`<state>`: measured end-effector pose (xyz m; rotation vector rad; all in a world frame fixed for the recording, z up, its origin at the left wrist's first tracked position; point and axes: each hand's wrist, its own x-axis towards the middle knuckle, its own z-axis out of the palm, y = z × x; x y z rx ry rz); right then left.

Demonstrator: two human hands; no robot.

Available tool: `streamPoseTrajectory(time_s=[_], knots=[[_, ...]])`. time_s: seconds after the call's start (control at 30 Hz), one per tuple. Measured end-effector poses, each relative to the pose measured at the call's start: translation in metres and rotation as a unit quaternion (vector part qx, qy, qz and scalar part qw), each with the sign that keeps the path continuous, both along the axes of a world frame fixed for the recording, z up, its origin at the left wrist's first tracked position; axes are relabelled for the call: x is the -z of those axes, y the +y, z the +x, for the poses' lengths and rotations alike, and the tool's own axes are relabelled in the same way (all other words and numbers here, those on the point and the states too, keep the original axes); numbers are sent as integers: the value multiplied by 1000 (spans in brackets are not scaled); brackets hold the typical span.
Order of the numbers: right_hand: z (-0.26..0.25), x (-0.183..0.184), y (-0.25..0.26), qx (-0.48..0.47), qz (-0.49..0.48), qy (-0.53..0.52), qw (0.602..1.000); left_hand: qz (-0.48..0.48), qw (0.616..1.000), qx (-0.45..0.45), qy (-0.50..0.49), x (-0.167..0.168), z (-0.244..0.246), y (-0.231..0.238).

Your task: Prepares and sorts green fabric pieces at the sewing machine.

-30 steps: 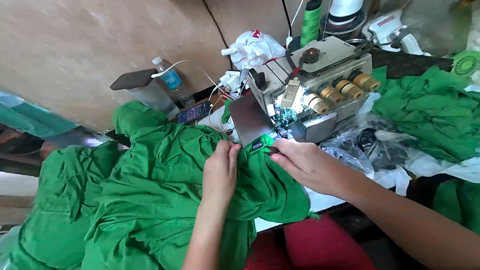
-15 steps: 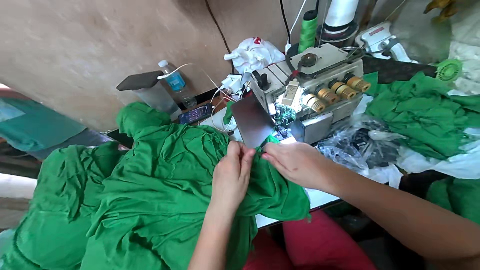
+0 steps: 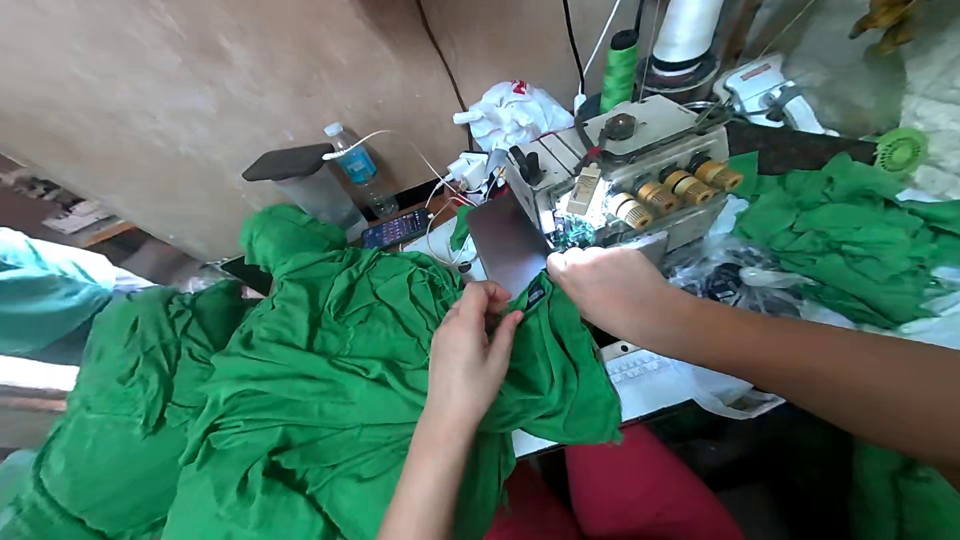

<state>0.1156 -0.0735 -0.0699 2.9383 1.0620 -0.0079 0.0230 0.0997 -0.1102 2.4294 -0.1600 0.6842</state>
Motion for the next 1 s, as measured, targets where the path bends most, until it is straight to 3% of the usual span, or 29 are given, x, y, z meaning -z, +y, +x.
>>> streamPoseTrajectory(time_s=[0.1, 0.23, 0.37, 0.47, 0.53, 0.63, 0.7, 0.77, 0.9, 1.0], knots=[[2, 4, -3, -16, 4, -13, 1000, -10, 1000, 4, 8, 0, 0, 1], [4, 22, -40, -42, 137, -58, 988, -4, 1000, -1, 19, 2, -8, 7], [13, 55, -112, 40, 185, -45, 981, 5, 995, -3, 100, 3, -27, 20], [9, 63, -143, 163, 131, 75, 975, 48, 996, -9, 70, 25, -30, 35], [11, 77, -151, 201, 121, 91, 968, 48, 997, 2, 61, 28, -28, 39], [5, 103, -157, 117, 178, -29, 977, 28, 997, 44, 51, 22, -22, 36], [-12, 100, -140, 36, 255, -92, 962, 6, 997, 64, 38, 15, -18, 31], [-34, 97, -109, -7, 301, -90, 949, 2, 997, 75, 18, 8, -15, 25], [-54, 96, -55, -5, 262, 71, 962, 81, 992, 85, -49, -20, -13, 14], [-41, 84, -60, -130, 340, -23, 931, 205, 974, 71, -68, -61, -30, 28]])
